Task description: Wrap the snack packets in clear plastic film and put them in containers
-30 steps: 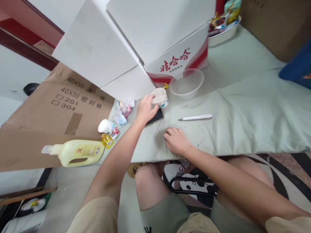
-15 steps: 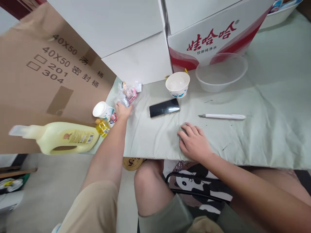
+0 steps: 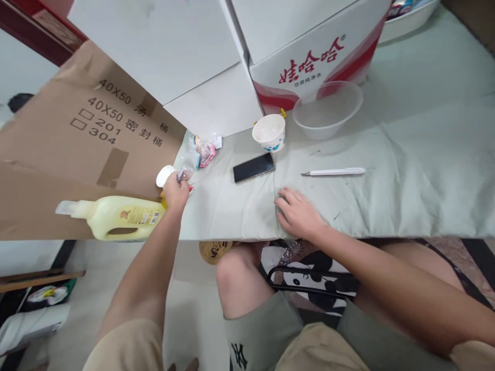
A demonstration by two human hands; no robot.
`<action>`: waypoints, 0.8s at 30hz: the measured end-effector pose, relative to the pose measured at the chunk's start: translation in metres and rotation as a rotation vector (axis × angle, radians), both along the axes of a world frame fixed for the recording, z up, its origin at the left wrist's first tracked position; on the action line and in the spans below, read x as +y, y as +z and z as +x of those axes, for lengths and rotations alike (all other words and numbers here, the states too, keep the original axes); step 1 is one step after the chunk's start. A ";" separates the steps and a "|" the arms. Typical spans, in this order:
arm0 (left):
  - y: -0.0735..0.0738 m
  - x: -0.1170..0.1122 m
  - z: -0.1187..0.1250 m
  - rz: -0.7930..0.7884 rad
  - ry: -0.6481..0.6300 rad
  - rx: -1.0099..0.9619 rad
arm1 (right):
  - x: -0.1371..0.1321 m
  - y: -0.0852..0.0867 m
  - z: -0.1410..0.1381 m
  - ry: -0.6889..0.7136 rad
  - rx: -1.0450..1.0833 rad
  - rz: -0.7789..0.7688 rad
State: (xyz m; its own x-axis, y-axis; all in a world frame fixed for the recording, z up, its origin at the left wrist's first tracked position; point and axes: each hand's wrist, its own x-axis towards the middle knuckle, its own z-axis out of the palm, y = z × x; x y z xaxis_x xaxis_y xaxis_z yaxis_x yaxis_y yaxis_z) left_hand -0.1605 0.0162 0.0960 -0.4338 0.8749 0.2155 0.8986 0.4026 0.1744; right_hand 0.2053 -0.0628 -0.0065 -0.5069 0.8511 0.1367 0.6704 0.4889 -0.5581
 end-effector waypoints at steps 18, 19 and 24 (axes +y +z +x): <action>-0.093 -0.014 0.254 0.291 -0.508 -1.185 | 0.051 0.018 0.060 -0.604 1.265 -0.649; -0.096 -0.012 0.249 0.236 -0.457 -1.314 | 0.054 0.016 0.061 -0.622 1.275 -0.625; -0.094 -0.015 0.222 -0.153 -0.391 -1.767 | 0.062 0.017 0.054 -0.488 1.224 -0.679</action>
